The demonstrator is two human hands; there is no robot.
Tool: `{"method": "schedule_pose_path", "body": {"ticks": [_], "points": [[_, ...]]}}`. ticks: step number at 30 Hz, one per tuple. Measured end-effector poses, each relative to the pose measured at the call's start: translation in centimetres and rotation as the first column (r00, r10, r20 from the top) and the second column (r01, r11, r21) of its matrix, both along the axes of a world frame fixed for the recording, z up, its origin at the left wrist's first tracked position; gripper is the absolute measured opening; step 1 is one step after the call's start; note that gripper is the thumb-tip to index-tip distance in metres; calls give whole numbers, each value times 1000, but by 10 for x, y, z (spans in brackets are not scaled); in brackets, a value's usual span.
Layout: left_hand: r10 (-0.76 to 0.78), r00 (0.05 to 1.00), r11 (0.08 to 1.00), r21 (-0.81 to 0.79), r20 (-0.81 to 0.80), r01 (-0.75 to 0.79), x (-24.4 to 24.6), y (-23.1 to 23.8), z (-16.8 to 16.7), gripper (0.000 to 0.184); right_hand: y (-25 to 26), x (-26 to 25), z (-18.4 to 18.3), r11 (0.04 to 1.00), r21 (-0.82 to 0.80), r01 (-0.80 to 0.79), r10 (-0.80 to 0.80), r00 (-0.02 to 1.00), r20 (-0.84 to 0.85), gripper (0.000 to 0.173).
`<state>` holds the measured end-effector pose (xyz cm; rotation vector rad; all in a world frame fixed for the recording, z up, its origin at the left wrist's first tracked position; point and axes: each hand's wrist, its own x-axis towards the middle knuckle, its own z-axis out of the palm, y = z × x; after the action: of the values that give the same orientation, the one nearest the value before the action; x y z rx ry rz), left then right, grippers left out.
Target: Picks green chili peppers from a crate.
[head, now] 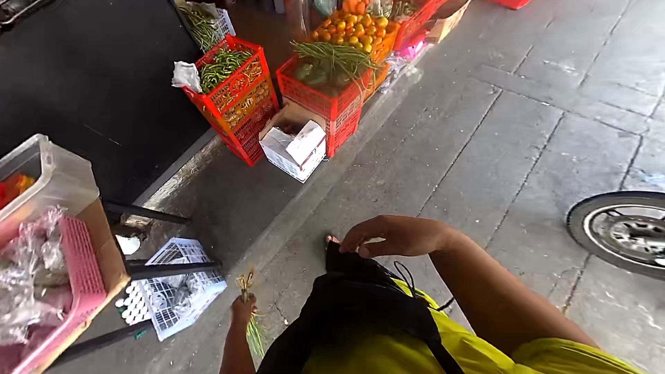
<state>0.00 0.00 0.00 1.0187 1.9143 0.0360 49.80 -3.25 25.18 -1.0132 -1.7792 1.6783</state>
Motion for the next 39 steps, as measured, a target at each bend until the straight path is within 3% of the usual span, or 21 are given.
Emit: {"method": "schedule_pose_path", "body": {"ticks": [2,5,11,15,19,22,26,32,36,39], "points": [[-33,999,999,11,9,33,10,59,2,33,46,7,-9,1000,-25,16,-16,999,28,32],[-105,993,992,-81,-50,100,24,109,9,38,122,23,-18,999,-35,14,-13,999,32,32],[-233,950,944,-285,-209,168,13,136,34,39,286,34,15,999,33,-3,2,1000,14,34],[-123,963,959,-277,-241,53,-33,135,-10,39,376,26,31,994,35,-108,108,994,4,33],[61,968,960,-252,-242,-124,-47,174,-10,36,442,5,21,986,-30,-166,165,986,-40,31],[216,960,950,-188,-180,-250,-30,258,29,34,488,-12,11,983,-104,-152,151,988,-16,30],[129,972,979,-130,-198,-156,-29,416,66,41,551,-35,14,972,-220,-83,120,979,163,33],[13,1000,1000,-1,-8,-13,-6,644,125,41,630,-54,76,958,-248,147,-50,932,360,35],[-126,992,992,25,24,126,28,747,163,37,656,-54,98,934,-205,292,-191,894,406,36],[-182,982,978,115,50,175,58,793,183,32,672,-47,100,912,-250,327,-186,869,459,38]]}}
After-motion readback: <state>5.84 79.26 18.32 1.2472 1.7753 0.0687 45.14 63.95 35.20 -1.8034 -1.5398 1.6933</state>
